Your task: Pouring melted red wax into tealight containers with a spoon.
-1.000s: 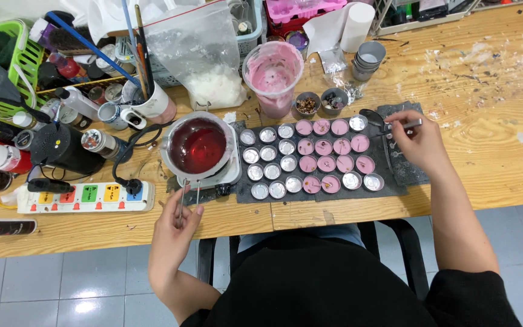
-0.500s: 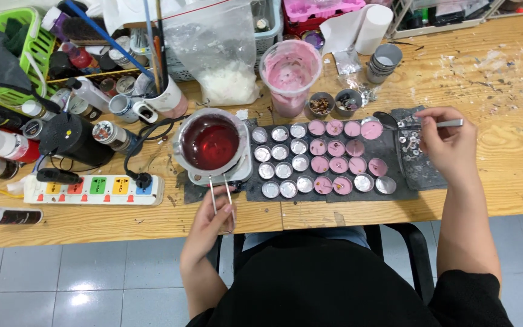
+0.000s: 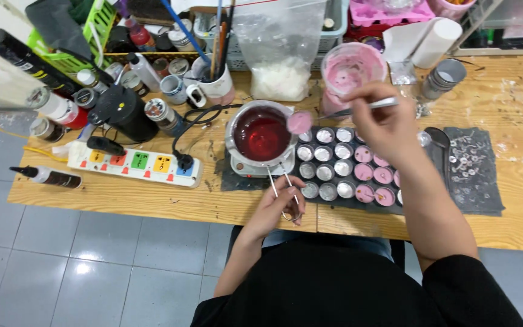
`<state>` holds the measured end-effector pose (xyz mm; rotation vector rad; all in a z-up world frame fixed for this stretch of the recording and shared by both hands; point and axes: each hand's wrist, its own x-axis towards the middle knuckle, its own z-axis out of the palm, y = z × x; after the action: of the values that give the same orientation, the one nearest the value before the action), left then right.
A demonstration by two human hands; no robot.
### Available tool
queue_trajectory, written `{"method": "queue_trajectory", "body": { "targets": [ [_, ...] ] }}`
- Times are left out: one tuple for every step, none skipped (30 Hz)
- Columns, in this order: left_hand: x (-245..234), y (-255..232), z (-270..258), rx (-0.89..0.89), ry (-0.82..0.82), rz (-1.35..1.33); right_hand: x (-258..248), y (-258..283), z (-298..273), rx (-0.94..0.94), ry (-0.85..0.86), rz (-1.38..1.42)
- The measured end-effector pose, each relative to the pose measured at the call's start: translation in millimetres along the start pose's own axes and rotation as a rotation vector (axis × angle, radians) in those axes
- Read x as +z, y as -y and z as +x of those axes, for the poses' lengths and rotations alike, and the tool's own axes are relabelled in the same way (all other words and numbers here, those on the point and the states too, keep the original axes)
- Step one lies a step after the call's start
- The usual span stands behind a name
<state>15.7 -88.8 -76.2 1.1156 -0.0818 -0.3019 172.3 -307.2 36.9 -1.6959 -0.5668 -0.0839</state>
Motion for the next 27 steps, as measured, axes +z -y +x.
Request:
{"method": "queue_trajectory", "body": {
  "targets": [
    [-0.4, 0.3, -0.5, 0.004, -0.006, 0.0, 13.0, 2.1, 4.7, -0.002, 0.006, 0.003],
    [-0.7, 0.9, -0.9, 0.005, -0.005, 0.004, 26.1, 4.3, 9.3, -0.056, 0.071, -0.05],
    [-1.0, 1.6, -1.3, 0.006, -0.004, 0.008, 39.1, 6.6, 13.7, -0.109, 0.137, -0.102],
    [-2.2, 1.7, -2.2, 0.011, -0.009, 0.007, 46.8, 6.4, 16.8, -0.112, 0.143, -0.1],
    [-3.4, 1.9, -2.9, 0.009, 0.007, -0.001, 54.4, 6.2, 19.8, -0.107, 0.191, -0.15],
    [-4.6, 2.2, -3.8, 0.006, 0.023, -0.009, 62.1, 6.0, 22.6, -0.101, 0.24, -0.2],
    [-6.7, 2.9, -4.8, 0.01, 0.017, -0.01, 64.8, 9.5, 23.4, -0.104, 0.246, -0.198],
    [-8.6, 3.8, -5.8, 0.004, 0.029, -0.019, 67.2, 13.1, 24.1, -0.131, 0.299, -0.258],
    [-10.5, 4.7, -6.6, -0.003, 0.041, -0.027, 69.5, 16.5, 24.7, -0.159, 0.352, -0.318],
    [-12.7, 6.1, -7.3, 0.001, 0.035, -0.029, 70.7, 17.6, 24.3, -0.161, 0.359, -0.317],
    [-14.7, 7.5, -7.8, 0.009, 0.04, -0.019, 71.7, 18.5, 23.8, -0.177, 0.37, -0.318],
    [-16.7, 8.8, -8.3, 0.015, 0.045, -0.007, 72.4, 19.3, 23.1, -0.192, 0.379, -0.318],
    [-16.9, 8.2, -8.1, 0.017, 0.041, -0.009, 73.4, 20.5, 24.0, -0.193, 0.384, -0.317],
    [-17.1, 7.6, -7.8, 0.017, 0.051, -0.015, 74.2, 21.6, 24.6, -0.234, 0.373, -0.317],
    [-17.1, 7.0, -7.4, 0.017, 0.061, -0.022, 74.6, 22.7, 25.1, -0.276, 0.362, -0.316],
    [-17.9, 8.0, -7.3, 0.018, 0.059, -0.023, 77.9, 20.4, 26.4, -0.276, 0.364, -0.316],
    [-18.4, 9.0, -7.1, 0.023, 0.063, -0.034, 81.0, 18.1, 27.6, -0.332, 0.382, -0.371],
    [-19.3, 9.7, -6.7, 0.027, 0.068, -0.044, 84.1, 15.9, 28.9, -0.388, 0.397, -0.426],
    [-19.6, 9.2, -6.6, 0.027, 0.067, -0.044, 88.0, 13.8, 30.1, -0.388, 0.398, -0.425],
    [-19.5, 9.2, -6.3, 0.027, 0.066, -0.038, 91.5, 11.8, 31.1, -0.344, 0.433, -0.416],
    [-19.4, 9.1, -6.1, 0.027, 0.066, -0.032, 95.1, 9.7, 32.1, -0.299, 0.469, -0.406],
    [-19.0, 8.4, -6.1, 0.028, 0.065, -0.033, 97.7, 6.2, 32.7, -0.3, 0.47, -0.407],
    [-18.7, 7.7, -6.0, 0.029, 0.068, -0.033, 100.2, 2.8, 33.2, -0.295, 0.485, -0.406],
    [-18.5, 6.9, -6.0, 0.03, 0.072, -0.033, 103.0, -0.7, 33.9, -0.29, 0.5, -0.405],
    [-18.4, 6.0, -5.7, 0.032, 0.07, -0.033, 105.8, -2.4, 35.3, -0.291, 0.502, -0.405],
    [-18.0, 5.5, -5.9, 0.025, 0.062, -0.014, 108.5, -4.3, 35.9, -0.285, 0.495, -0.401],
    [-17.5, 5.1, -6.1, 0.018, 0.054, 0.005, 111.1, -6.4, 36.4, -0.278, 0.488, -0.396]
  ]
}}
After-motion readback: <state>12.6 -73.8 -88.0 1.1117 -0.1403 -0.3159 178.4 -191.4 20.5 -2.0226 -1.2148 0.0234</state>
